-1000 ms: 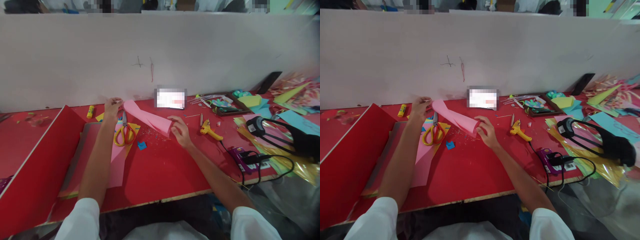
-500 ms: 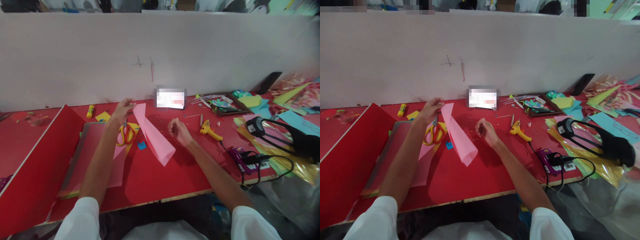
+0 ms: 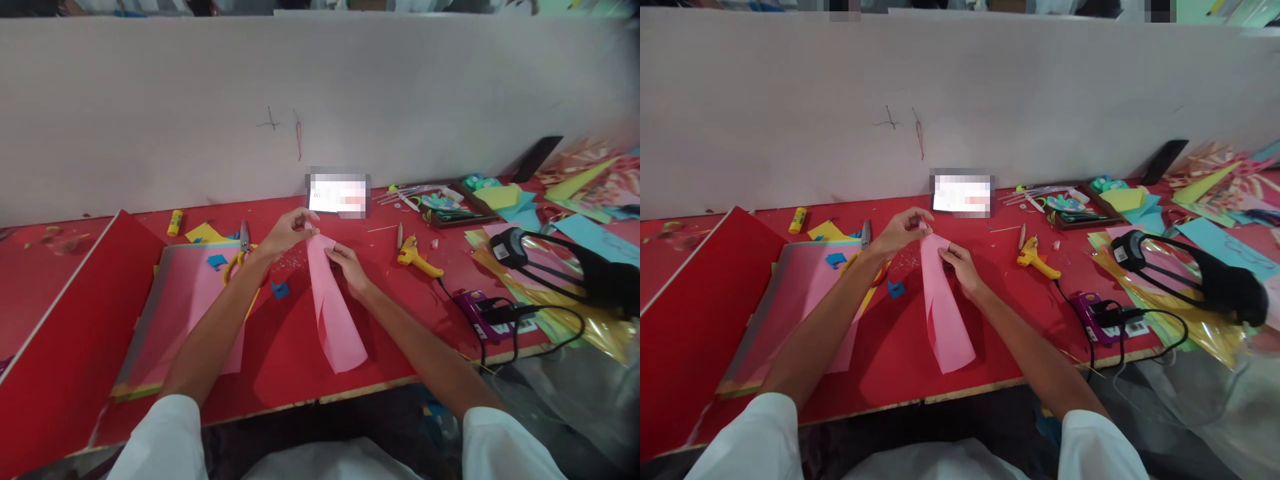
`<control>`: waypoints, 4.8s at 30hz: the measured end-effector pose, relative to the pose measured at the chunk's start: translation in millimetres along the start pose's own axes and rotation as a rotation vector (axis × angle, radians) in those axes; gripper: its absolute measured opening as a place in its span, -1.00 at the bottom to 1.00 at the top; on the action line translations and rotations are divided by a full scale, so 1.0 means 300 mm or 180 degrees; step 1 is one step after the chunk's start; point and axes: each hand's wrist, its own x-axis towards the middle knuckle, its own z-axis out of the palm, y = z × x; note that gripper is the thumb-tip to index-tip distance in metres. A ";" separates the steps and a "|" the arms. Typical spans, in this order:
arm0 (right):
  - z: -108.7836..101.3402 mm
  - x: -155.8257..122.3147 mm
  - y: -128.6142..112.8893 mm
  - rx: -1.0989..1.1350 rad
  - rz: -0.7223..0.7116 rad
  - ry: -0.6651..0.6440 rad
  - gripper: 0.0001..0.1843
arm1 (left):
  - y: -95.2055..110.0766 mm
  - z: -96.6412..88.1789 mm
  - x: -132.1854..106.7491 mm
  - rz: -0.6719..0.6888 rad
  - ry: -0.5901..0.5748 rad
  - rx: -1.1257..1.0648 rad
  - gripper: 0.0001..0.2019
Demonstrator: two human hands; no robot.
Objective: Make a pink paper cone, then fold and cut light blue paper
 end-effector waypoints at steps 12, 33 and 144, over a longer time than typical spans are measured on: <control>0.001 -0.003 -0.024 0.0204 0.0484 -0.0164 -0.51 | 0.001 0.017 -0.013 0.0116 -0.0142 -0.0474 -0.67; 0.037 -0.061 -0.058 0.0150 0.0689 -0.1263 -0.43 | 0.014 -0.039 0.013 0.0189 0.0383 0.1331 -0.87; -0.044 -0.157 0.029 -0.2932 -0.1041 -0.0823 -0.26 | 0.090 0.029 0.004 -0.0150 0.2338 -0.2572 -0.66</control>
